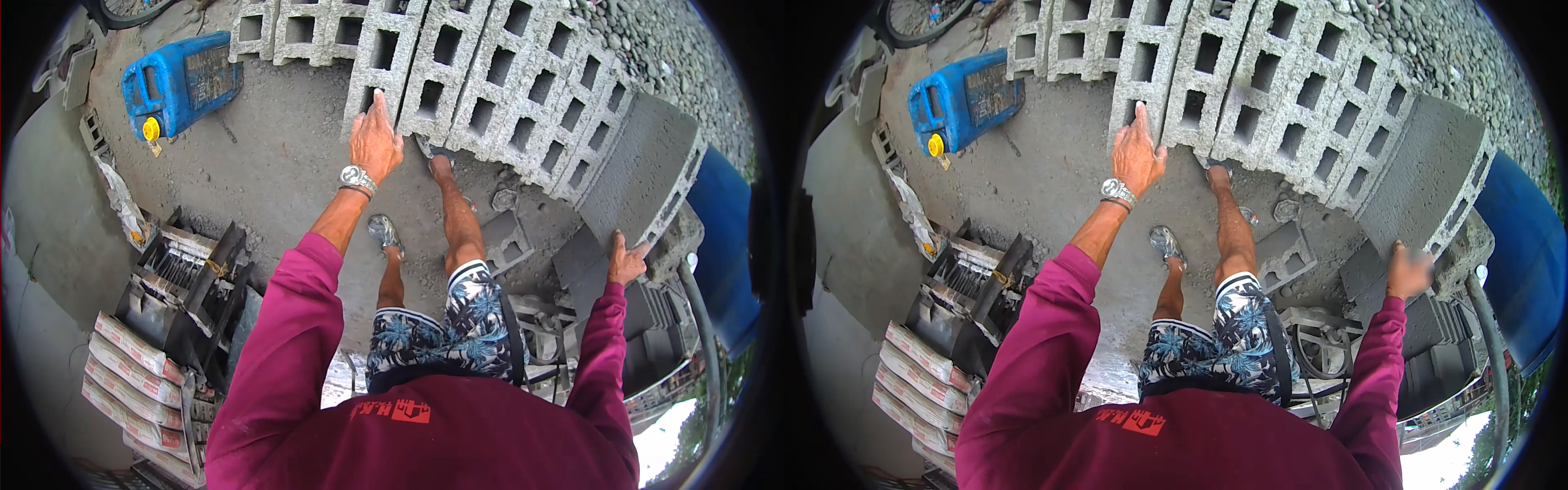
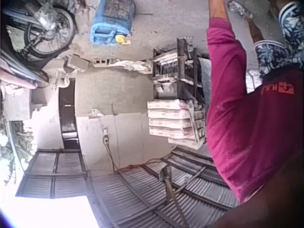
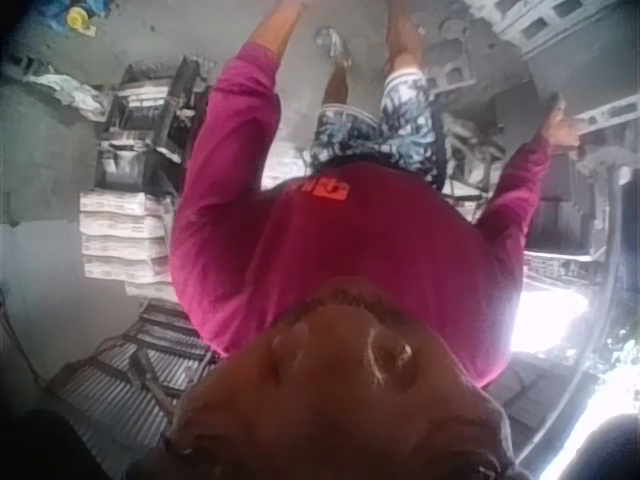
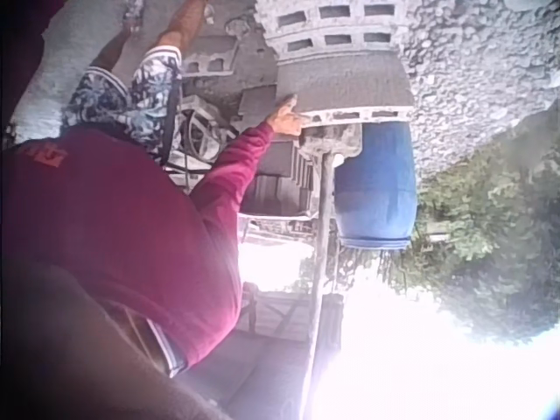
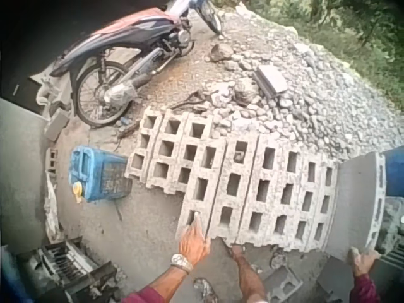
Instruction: The person carries cinder blocks from one area and stacks them on top of an existing row of blocks in another area.
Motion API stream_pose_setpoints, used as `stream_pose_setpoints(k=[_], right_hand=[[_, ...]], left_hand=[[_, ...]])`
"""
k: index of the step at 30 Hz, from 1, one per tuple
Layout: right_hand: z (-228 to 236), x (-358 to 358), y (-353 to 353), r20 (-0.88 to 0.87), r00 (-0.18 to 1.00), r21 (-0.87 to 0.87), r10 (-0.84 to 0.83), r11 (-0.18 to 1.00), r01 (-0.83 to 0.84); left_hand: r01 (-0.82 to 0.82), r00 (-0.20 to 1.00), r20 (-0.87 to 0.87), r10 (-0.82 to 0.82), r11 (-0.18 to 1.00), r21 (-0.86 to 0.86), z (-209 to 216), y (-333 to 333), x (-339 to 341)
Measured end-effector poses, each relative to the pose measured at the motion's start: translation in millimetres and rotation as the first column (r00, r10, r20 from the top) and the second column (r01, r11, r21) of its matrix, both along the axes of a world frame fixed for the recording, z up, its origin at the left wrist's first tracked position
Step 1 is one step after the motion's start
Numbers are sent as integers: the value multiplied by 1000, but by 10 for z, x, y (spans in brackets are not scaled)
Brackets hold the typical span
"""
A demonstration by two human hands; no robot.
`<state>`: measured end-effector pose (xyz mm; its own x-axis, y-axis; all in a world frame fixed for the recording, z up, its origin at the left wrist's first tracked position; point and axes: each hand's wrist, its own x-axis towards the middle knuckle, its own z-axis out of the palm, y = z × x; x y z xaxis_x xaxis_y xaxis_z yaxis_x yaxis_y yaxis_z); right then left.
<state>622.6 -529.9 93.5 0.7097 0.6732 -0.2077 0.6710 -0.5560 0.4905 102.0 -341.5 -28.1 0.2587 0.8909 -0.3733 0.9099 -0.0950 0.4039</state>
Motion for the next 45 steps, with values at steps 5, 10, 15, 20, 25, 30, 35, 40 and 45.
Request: stream_pose_setpoints(k=[5,10,15,20,25,30,35,40,45], right_hand=[[-53,51,-66,3,1000,10,-7,1000,7],[-60,28,-72,16,998,86,54,995,-55],[-65,35,-103,42,997,152,67,986,-72],[13,-13,-23,-38,999,53,20,998,-18],[309,-195,278,-236,966,86,-109,987,133],[541,-155,180,-311,948,128,71,991,-33],[606,-120,144,-367,930,220,31,974,54],[617,-99,164,-388,920,155,-51,981,119],[605,-111,159,-429,898,129,-95,978,166]], left_hand=[[82,991,106,-77,996,-46,-72,-16,-75],[-71,989,128,77,996,-51,-169,-64,-30],[-97,995,12,98,994,-47,-210,-76,-18],[-81,993,-91,69,987,-141,-152,130,130],[-127,977,-199,79,962,-240,56,265,168],[-102,971,-241,0,904,-415,614,682,156],[78,940,-265,-213,893,-444,1495,1095,195],[43,932,-270,-242,812,-582,2541,700,-126],[13,924,-286,-254,768,-640,3009,-109,-738]])
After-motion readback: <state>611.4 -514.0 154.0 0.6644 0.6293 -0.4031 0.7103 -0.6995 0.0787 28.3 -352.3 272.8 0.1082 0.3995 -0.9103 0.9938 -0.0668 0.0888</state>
